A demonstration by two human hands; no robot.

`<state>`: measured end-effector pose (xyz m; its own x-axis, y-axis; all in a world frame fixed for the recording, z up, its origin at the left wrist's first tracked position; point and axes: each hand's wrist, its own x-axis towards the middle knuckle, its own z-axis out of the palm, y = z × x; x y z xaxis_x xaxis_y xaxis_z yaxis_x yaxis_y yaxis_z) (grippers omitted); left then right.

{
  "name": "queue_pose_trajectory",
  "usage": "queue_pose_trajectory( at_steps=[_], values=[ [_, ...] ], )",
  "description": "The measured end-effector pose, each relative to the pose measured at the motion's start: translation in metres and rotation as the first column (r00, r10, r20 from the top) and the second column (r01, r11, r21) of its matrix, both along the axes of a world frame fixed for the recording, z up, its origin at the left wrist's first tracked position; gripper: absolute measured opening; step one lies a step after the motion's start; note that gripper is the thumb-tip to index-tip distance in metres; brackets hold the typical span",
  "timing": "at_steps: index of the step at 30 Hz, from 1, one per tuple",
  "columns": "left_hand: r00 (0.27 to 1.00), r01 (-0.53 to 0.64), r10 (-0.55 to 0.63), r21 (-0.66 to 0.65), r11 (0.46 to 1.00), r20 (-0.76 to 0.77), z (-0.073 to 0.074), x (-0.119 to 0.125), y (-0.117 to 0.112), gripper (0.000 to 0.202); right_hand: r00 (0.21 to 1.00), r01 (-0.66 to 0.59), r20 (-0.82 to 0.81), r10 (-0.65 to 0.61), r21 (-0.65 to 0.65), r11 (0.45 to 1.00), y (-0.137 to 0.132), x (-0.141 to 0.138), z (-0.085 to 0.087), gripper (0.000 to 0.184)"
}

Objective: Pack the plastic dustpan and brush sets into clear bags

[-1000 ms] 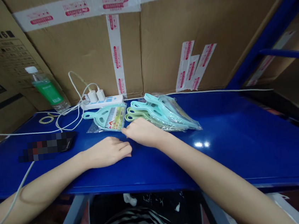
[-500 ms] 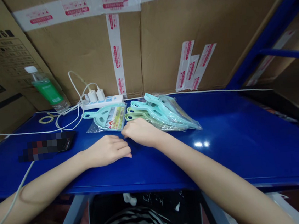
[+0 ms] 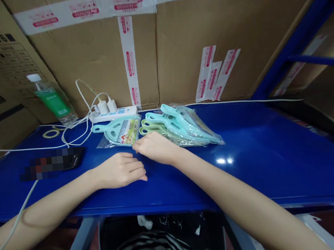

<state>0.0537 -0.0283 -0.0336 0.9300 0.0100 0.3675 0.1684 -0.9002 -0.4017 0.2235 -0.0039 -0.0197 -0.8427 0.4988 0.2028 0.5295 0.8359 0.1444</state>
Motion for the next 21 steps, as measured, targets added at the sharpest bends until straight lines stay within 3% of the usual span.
queue_pose_trajectory(
  at_steps=[7,15,21],
  values=[
    [1.0,0.0,0.002,0.061,0.998,-0.018,0.0013,-0.0013,-0.0005,0.03,1.0,-0.01,-0.018,0.01,0.003,1.0,-0.0008,0.0014,0.0012,0.019],
    [1.0,-0.006,0.006,-0.01,1.0,0.012,0.0016,0.0006,-0.0028,0.044,0.998,0.056,0.035,-0.056,-0.024,0.998,-0.0036,-0.0009,0.0046,0.02],
    [0.998,-0.049,0.051,0.06,0.997,-0.03,-0.0004,0.0013,-0.0003,0.032,0.996,0.046,0.073,-0.043,-0.047,0.998,-0.0033,-0.0014,0.0059,0.019]
  ],
)
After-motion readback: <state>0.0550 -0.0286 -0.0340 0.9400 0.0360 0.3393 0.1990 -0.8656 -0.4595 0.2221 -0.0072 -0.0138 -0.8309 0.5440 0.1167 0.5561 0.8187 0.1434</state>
